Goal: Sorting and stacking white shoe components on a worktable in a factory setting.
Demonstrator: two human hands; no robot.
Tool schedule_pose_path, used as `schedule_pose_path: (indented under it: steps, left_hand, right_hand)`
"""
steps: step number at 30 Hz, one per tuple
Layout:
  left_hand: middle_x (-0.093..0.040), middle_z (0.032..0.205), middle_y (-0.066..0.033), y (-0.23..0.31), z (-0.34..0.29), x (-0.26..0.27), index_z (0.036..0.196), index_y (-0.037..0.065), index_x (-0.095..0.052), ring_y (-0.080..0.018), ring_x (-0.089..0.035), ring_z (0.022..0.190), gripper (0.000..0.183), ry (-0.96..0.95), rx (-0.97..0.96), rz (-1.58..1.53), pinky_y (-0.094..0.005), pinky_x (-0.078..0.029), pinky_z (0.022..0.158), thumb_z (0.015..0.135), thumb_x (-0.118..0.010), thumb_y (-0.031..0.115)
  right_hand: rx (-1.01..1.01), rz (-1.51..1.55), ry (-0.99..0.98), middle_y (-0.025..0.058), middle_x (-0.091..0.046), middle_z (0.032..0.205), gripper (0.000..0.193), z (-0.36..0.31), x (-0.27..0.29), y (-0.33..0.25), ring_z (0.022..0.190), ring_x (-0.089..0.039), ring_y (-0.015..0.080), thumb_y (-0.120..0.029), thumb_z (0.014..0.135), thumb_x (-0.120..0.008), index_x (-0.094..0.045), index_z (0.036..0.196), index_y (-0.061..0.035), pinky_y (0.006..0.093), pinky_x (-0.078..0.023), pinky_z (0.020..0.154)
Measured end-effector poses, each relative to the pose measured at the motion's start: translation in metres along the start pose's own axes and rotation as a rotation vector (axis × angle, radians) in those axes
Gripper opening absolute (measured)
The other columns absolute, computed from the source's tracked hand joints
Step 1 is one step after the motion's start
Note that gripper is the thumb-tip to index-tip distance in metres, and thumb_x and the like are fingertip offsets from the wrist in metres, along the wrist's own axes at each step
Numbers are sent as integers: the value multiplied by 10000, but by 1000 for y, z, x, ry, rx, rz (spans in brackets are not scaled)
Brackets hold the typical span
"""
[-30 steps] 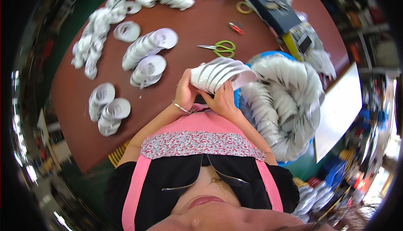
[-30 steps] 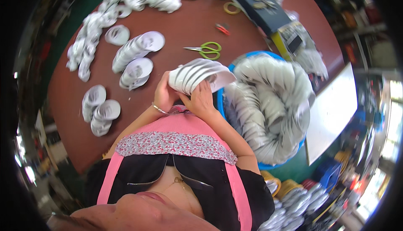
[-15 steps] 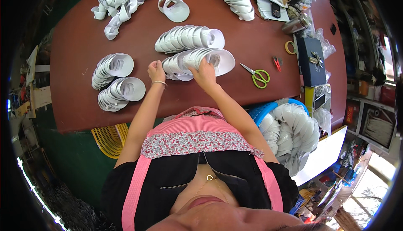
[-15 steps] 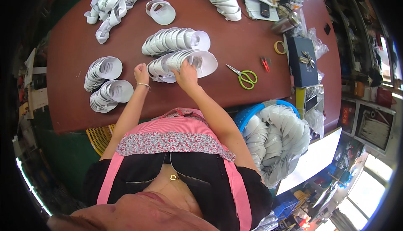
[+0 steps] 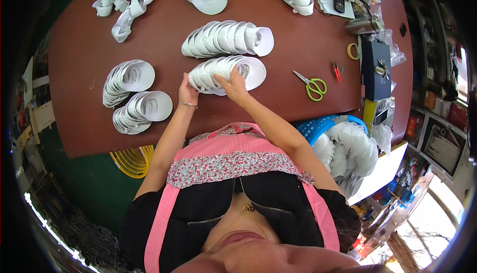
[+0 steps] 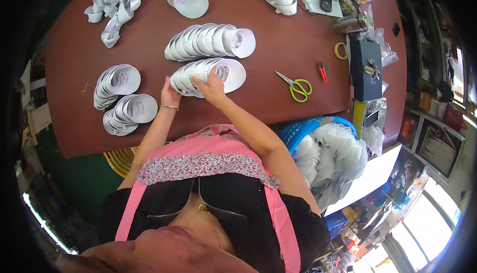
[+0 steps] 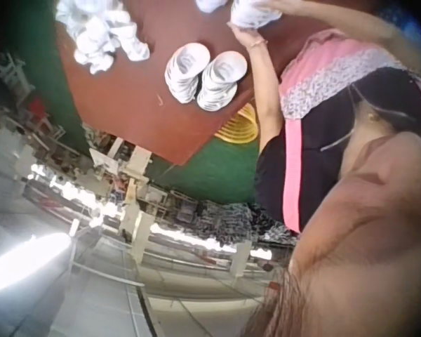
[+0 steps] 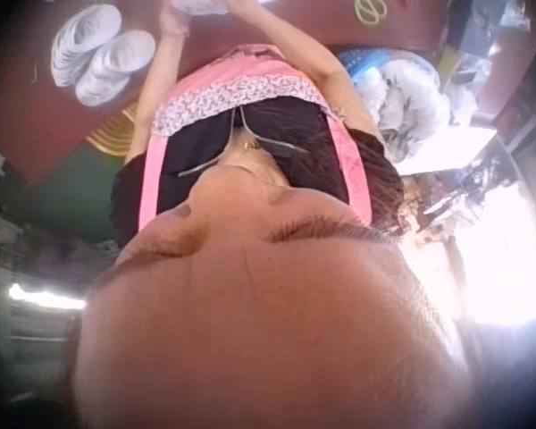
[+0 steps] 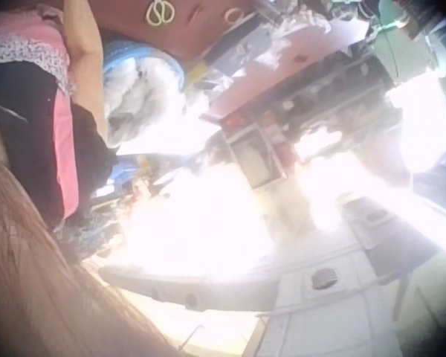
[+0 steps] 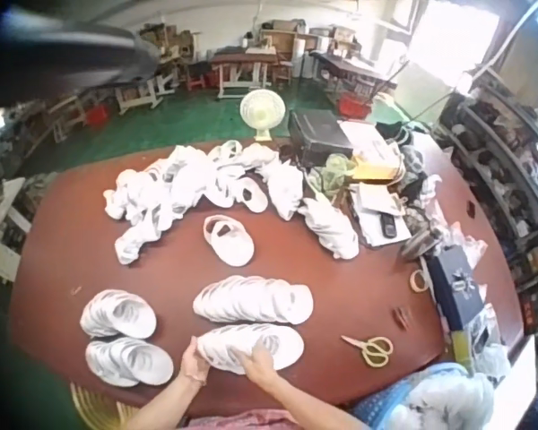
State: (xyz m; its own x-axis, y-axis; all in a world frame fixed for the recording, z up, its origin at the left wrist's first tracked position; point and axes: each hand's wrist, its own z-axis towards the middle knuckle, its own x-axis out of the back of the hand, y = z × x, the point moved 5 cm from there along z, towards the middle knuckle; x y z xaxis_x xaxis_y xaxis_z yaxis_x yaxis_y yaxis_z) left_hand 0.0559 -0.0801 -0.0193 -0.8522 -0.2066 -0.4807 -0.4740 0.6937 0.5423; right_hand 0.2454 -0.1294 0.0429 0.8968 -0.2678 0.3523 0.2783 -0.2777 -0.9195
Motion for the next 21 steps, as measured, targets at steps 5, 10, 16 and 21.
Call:
schedule_pose_path:
  steps: [5,10,16,21]
  left_hand:
    - [-628,1166,-99,6,16,17,1246,40,-570,-240,-589,1101,511,263,-116,327,-373,-442,966,1004,-492,483]
    - [-550,1247,-200,31,0,23,1266,-34,-549,-301,-556,1140,543,320,-581,947,-388,-419,1004,1009,-498,441]
    - [-434,1373,-234,28,-40,-10,1461,54,-403,-395,-415,1282,714,143,-907,1458,-492,-333,1078,899,-674,401]
    - [-408,1418,-233,44,-64,-59,1475,164,-427,-406,-430,1278,601,-43,-1178,1613,-486,-358,1062,917,-635,245]
  right_hand:
    - [192,-80,-15,321,-572,1100,690,3,2,-1,1045,-565,464,-403,831,-744,-472,1184,124,469,-453,903]
    - [167,-77,34,249,-565,1049,585,-3,33,7,980,-562,381,-407,808,-776,-598,1045,98,442,-455,881]
    - [44,24,133,183,-592,1026,423,-43,87,2,949,-601,288,-323,858,-752,-629,1081,14,376,-498,792]
    - [-74,28,181,151,-618,996,362,-90,116,45,866,-631,227,-285,876,-740,-641,1053,15,330,-515,729]
